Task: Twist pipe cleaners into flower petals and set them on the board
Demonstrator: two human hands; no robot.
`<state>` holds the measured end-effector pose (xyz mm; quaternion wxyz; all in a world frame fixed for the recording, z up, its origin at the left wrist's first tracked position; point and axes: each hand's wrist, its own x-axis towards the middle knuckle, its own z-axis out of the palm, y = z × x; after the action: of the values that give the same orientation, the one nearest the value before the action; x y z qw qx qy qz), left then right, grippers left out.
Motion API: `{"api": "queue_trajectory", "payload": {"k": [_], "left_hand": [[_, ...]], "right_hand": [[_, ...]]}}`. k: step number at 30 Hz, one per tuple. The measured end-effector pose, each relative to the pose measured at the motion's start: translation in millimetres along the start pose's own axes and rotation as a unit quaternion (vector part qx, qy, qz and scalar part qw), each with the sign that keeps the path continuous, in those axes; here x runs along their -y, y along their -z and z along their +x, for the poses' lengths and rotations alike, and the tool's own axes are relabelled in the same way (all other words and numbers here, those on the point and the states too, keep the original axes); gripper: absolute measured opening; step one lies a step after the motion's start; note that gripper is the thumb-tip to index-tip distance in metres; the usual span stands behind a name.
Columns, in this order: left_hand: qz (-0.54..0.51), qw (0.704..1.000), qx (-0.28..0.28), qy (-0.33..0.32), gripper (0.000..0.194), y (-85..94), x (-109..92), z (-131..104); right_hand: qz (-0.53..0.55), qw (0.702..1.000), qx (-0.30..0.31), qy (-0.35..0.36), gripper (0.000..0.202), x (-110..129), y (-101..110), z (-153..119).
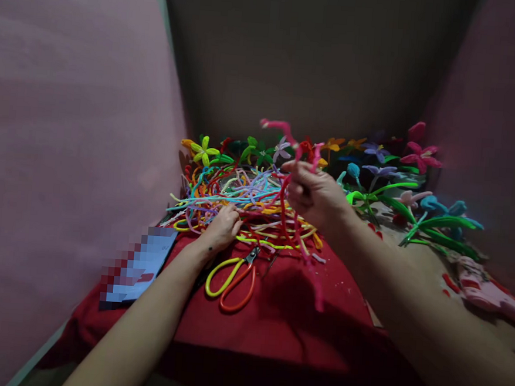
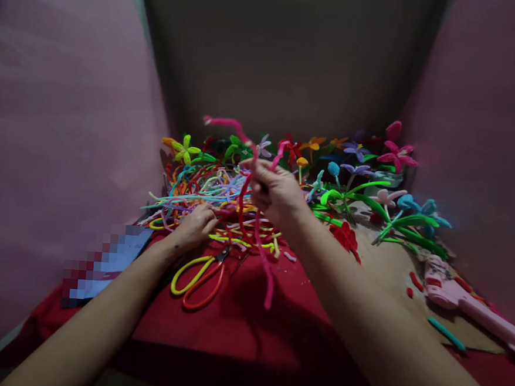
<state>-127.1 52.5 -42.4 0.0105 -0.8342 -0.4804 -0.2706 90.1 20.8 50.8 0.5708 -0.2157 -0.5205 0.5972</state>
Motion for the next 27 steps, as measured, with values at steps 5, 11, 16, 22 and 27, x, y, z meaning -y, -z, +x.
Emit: {"api": "queue_trajectory", "payload": {"k": [5,11,16,22,27], "left_hand": [[0.013,1.0,0.016,-0.013,0.014,-3.0,0.5,1.1],[0.027,0.999,0.019,-0.028,0.019,26.3,-9.8,2.9],[-0.001,0.997,0.067,-0.027,0.012,52.9,-34.7,-6.1],[0.017,0.989,0.132,-0.059,0.053,31.5,-56.3,-12.9],[-0.086,0.989,0.111,-0.039,0.02,29.7,-100.2,-14.8]], "right_hand": [[0.028,0.994,-0.09,0.047,0.016,52.3,28.4,-9.8],[0.052,0.995,-0.086,-0.027,0.019,48.7,46.8,-25.9],[0.101,0.99,-0.052,-0.086,0.016,36.7,41.0,-38.1],[0.105,0.981,-0.035,-0.158,0.009,11.9,46.3,-40.1],[0.086,0.974,-0.002,-0.208,0.01,2.7,54.6,-43.9]]}}
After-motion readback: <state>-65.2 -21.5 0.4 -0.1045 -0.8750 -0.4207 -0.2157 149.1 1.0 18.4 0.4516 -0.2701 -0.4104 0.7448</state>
